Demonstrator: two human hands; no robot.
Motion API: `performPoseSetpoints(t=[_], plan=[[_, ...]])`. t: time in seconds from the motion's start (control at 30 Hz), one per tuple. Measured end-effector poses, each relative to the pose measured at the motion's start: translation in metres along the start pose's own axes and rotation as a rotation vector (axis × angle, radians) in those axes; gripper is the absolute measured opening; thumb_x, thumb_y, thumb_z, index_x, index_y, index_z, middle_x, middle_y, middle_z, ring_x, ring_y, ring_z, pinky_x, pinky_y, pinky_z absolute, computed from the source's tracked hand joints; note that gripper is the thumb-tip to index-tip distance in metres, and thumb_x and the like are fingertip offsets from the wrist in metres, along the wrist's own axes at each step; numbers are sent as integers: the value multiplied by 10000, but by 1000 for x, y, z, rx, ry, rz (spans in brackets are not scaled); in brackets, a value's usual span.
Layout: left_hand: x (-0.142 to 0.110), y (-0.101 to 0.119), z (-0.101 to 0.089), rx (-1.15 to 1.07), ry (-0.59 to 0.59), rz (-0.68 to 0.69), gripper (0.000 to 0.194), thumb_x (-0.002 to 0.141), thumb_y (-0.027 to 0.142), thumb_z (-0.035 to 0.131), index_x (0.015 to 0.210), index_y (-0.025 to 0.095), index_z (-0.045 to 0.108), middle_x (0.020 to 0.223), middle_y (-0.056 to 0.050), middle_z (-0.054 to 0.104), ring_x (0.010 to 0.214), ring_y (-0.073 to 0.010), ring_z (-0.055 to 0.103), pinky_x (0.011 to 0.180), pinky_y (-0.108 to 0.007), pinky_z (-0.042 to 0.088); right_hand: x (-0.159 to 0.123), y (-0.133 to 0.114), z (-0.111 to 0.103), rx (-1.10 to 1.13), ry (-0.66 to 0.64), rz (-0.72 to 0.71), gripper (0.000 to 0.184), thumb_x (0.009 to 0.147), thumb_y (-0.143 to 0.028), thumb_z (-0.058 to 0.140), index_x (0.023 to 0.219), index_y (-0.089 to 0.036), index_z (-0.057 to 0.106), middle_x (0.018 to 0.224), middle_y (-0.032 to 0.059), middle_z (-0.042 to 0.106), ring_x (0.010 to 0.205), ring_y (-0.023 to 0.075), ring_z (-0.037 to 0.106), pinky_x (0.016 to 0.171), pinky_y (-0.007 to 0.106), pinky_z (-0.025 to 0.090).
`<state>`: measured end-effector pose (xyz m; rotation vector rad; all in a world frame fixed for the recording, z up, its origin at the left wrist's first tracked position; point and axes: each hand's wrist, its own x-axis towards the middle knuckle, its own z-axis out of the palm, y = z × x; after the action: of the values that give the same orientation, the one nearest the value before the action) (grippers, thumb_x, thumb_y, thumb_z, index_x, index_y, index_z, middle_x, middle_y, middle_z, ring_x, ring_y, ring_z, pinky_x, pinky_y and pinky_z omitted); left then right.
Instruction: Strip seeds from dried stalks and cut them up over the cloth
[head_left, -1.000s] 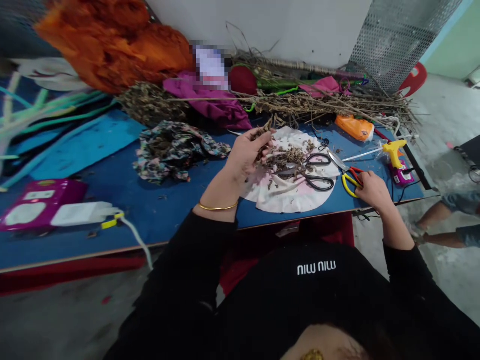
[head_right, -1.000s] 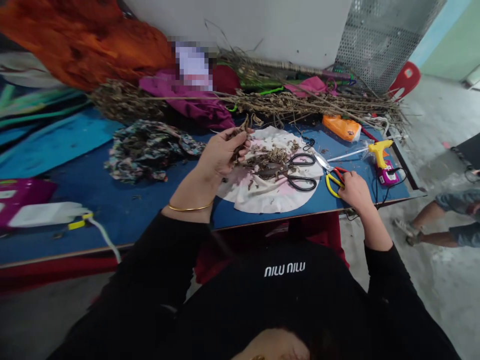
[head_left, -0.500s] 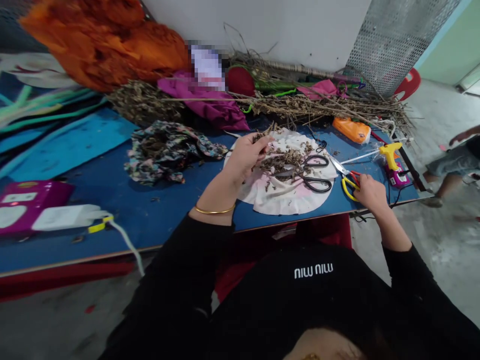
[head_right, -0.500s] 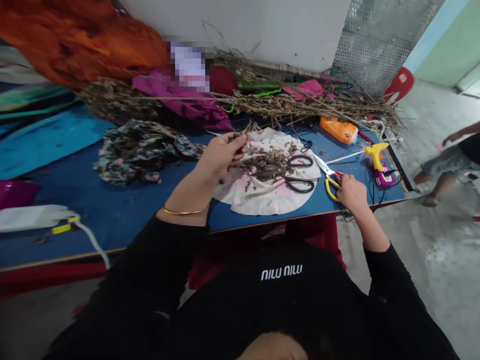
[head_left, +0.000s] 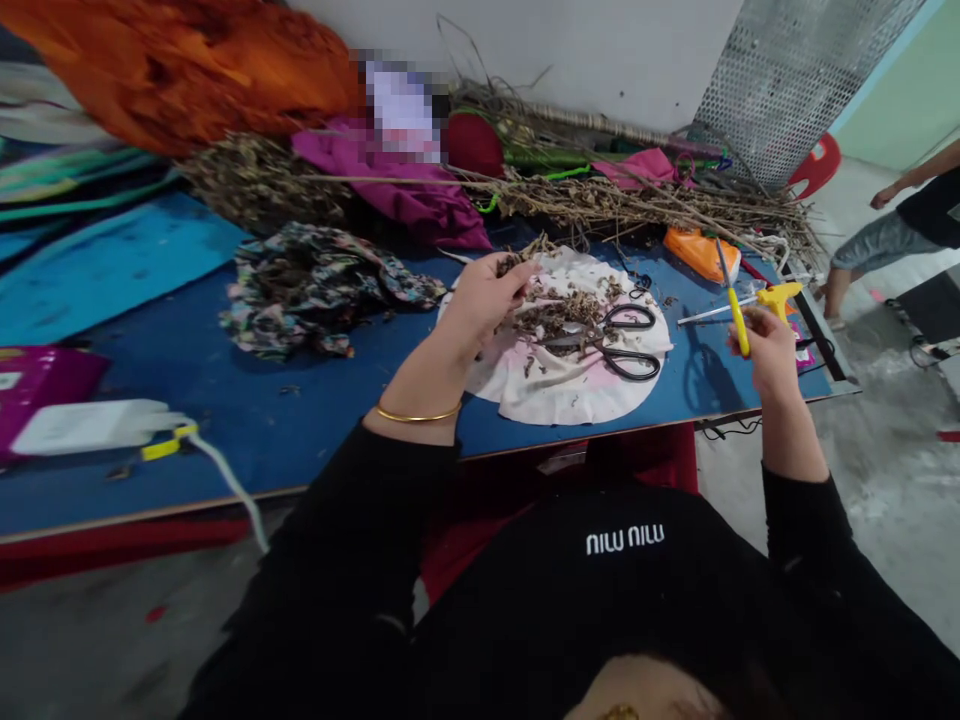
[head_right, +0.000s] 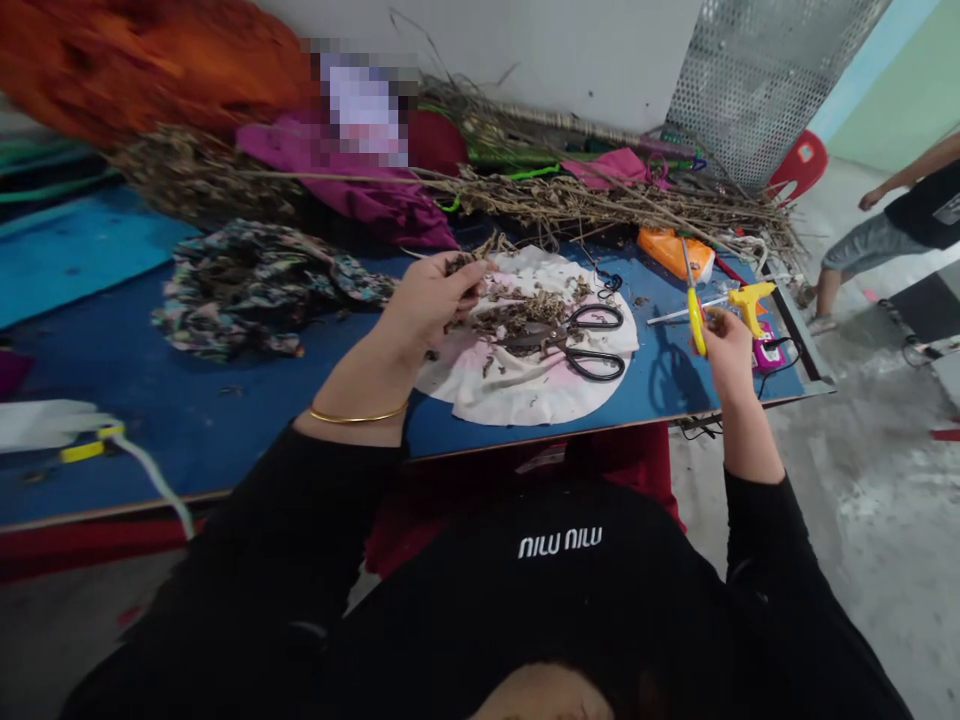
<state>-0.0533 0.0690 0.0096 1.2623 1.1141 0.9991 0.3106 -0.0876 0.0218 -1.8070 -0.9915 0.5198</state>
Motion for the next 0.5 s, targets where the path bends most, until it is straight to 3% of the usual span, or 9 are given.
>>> performPoseSetpoints(t=[0.13, 0.23, 0.33, 0.5], plan=[[2, -3, -2, 29, -5, -3, 255, 873, 355, 720, 774, 222, 528, 623, 25, 477, 444, -64, 304, 390, -213, 200, 67, -7, 44, -392, 180, -28, 520, 839, -308, 575, 1323, -121, 539, 991, 123, 685, 823, 240, 674, 727, 385, 554], [2, -4, -3, 49, -11, -14, 272, 898, 366, 716, 777, 224, 517, 632, 23, 469, 451, -66, 295, 412, -218, 211, 100, -7, 70, -722, 177, -105, 466, 886, -211, 515, 1337, -98, 532, 1140, 223, 682, 1008, 302, 662, 856, 439, 525], [2, -3, -4, 40, -13, -19, 266, 907, 382, 730, 817, 217, 542, 647, 24, 467, 460, -64, 288, 442, -228, 221, 107, -4, 84, -840, 122, -157, 445, 921, -200, 474, 1344, -77, 539, 1153, 255, 673, 1012, 326, 662, 850, 446, 509], [0, 2, -5, 37, -19, -15, 223, 958, 387, 673, 886, 198, 579, 678, 16, 479, 461, -56, 298, 458, -222, 210, 80, -16, 86, -1060, 64, -304, 380, 990, -256, 427, 1261, -141, 667, 1214, 227, 666, 1022, 320, 677, 812, 404, 508]])
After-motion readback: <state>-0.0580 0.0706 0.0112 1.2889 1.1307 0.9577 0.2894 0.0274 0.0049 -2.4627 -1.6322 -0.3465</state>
